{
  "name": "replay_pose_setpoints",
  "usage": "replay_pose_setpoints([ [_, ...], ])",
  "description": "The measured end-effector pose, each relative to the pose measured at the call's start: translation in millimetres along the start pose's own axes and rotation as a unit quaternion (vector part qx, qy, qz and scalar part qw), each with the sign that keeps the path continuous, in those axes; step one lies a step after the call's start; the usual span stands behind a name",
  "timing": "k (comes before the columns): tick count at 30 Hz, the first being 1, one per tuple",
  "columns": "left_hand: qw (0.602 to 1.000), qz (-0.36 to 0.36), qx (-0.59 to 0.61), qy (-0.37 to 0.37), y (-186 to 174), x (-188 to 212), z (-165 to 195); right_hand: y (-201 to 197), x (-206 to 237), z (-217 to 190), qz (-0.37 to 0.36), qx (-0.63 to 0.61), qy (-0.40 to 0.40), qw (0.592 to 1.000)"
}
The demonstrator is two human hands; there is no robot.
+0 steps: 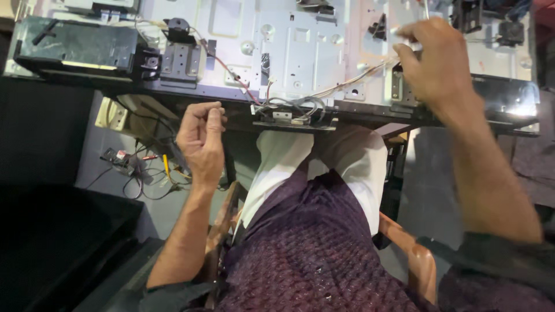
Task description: The person disassembles a flat-screen TV chassis, removes a circuit board, unscrews and detaches a black plastic component, wipes the interior with a cloth, and reconnects wires to a small module.
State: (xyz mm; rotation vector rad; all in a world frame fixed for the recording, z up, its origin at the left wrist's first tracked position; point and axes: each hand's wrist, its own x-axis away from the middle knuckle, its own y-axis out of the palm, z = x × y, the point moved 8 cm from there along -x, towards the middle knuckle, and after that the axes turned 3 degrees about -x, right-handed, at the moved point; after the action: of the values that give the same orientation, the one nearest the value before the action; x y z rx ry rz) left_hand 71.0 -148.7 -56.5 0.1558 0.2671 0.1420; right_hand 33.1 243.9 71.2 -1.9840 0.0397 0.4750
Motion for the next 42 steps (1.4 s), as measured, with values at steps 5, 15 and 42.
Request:
replay_pose_setpoints([
  [5,0.999,-0.032,0.026,0.017,10,-18,35,31,-43,26,-0.089,0.067,-0.078,0.991],
  [15,0.968,-0.232,0.065,-0.068,103,-92,36,59,-57,42,-0.155,0.052,-0.024,0.986],
  [42,0.820,-0.357,-0.357,0.269,308,-127,-45,66,-56,35,-0.169,-0.020,0.062,0.983],
])
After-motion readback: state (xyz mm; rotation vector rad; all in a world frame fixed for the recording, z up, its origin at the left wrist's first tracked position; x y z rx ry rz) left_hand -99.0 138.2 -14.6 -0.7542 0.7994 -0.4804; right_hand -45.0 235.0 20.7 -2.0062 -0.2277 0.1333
